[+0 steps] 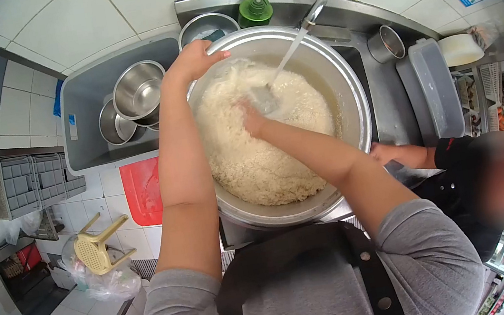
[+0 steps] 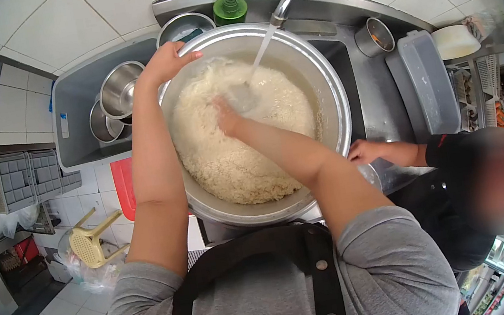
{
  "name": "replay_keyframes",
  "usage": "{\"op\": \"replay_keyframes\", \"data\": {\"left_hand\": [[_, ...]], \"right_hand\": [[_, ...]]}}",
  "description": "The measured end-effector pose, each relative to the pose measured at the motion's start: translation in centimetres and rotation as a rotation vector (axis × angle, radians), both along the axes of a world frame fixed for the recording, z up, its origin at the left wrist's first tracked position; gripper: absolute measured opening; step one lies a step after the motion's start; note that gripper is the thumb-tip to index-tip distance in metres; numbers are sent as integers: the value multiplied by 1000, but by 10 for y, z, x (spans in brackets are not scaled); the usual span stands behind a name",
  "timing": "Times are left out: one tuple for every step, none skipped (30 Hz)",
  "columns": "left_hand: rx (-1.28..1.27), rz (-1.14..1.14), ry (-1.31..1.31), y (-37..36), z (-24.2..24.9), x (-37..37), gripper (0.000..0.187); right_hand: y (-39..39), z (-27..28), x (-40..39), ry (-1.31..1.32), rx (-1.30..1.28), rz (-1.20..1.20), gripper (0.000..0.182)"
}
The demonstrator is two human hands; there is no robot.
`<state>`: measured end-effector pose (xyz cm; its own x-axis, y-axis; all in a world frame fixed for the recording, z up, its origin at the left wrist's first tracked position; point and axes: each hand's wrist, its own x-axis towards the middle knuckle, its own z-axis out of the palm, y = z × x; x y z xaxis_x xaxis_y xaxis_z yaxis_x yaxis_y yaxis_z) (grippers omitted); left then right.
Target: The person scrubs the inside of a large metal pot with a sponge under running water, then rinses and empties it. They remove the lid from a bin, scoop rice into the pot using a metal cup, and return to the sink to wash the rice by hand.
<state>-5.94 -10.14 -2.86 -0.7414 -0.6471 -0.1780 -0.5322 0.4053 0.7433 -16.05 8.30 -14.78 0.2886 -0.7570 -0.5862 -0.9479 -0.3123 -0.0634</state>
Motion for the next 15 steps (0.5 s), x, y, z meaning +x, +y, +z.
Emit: {"op": "replay_keyframes", "data": {"left_hand": [[14,2,52,-2,-1,1,59],[7,5,55,-3,3,1,59],[-8,13,9,-2,5,0,59],[-19,22,-39,0,6,1,59],[-18,27,-37,0,7,1,59],[-22,20,-41,-1,7,1,59],[-25,12,-44,-1,6,1,59],[-21,14,-40,-3,4,1,59],[-13,9,-29,-4,1,1,59],[-5,1,-18,-5,-2,1,60],[2,-4,-19,-3,-3,1,60],[1,-1,-12,-3,-2,1,59],[-2,1,-5,-3,0,1,59],[-13,7,-37,-2,4,1,59],[-7,2,-39,-2,4,1,59]], "right_hand": [[7,4,5,130,55,227,43],[12,8,2,33,74,320,41],[22,-2,-10,35,71,325,41],[37,-24,-28,-330,153,70,42],[44,-22,-38,-505,194,-63,43],[50,-19,-49,-684,236,-189,44],[50,14,-54,-714,115,-356,38],[49,42,-55,-739,-9,-525,36],[43,55,-58,-734,-4,-527,36],[31,65,-64,-561,-23,-432,41],[21,67,-70,-393,-41,-340,46],[16,60,-75,-393,-36,-347,46],[12,50,-80,-348,-370,-65,49],[4,43,-86,-291,-695,226,52],[-13,49,-90,-364,-724,297,51]]}}
